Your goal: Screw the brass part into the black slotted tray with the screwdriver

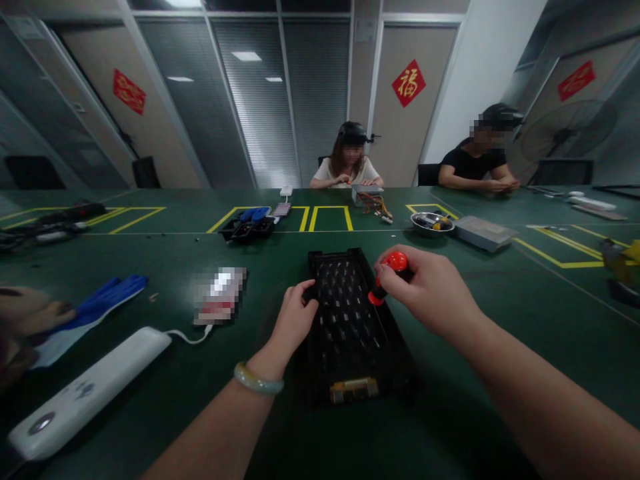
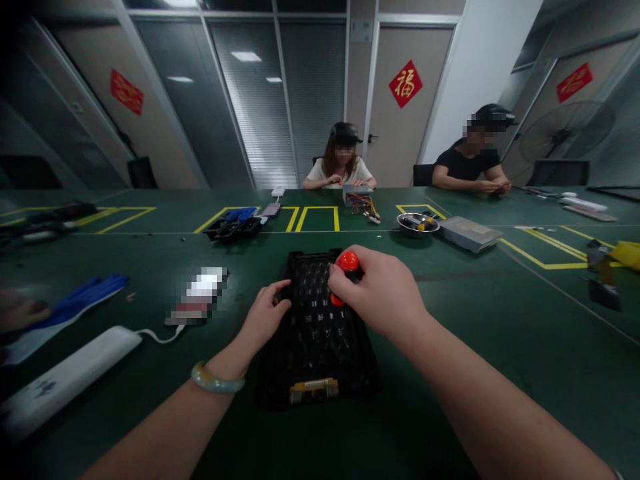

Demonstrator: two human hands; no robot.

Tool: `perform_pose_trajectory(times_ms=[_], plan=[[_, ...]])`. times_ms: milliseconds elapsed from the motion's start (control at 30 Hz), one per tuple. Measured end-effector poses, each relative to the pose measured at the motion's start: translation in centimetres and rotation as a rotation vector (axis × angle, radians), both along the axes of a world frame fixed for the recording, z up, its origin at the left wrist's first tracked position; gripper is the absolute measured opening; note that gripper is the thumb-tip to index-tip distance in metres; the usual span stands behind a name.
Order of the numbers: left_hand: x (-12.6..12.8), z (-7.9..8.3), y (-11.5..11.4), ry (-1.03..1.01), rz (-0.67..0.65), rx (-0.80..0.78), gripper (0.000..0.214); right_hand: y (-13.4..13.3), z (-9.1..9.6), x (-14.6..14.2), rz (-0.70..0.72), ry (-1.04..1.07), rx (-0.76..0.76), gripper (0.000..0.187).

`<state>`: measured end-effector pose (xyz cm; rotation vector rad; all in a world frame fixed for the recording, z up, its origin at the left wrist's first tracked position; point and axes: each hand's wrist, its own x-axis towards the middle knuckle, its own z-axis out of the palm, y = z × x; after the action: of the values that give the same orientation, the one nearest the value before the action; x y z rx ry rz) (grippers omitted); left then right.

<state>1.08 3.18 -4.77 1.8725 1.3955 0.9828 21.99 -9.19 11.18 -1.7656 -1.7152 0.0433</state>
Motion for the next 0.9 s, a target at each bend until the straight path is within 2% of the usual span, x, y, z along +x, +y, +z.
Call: perform_pose_trajectory(times_ms=[133,267,367,533,600,767,900], plan=[[-0.1,-0.1,0.3,-0.009,0.009,0.000,0.047,0.6,-0.4,-0.5,-0.008,-0.017,-0.056,0.028],[0.0,0.0,0.3,-0.020,0.011,0.005,0.046,1.4,-2.4,-0.2,0.028,0.141,-0.072,0.038],[0.0,0.1,0.2,-0.028,0.010,0.005,0.047,2.1,-4.2,0.5,0.065,0.271,-0.104,0.035],[0.1,0.1,0.2,-0.034,0.006,-0.001,0.046,4.0,-5.8,1.5,-0.005,0.581,0.130,0.037],[0.1,0.0,0.3,-0.037,0.001,-0.005,0.046,5.0,-6.2,1.6,-0.006,0.658,0.146,0.039],[0.1,-0.2,0.4,-0.046,-0.004,-0.005,0.046,7.0,-7.3,1.1,0.024,0.686,0.097,0.040],[0.1,-0.3,0.4,-0.049,0.001,-0.009,0.046,7.5,-8.0,0.5,0.038,0.688,0.065,0.038]])
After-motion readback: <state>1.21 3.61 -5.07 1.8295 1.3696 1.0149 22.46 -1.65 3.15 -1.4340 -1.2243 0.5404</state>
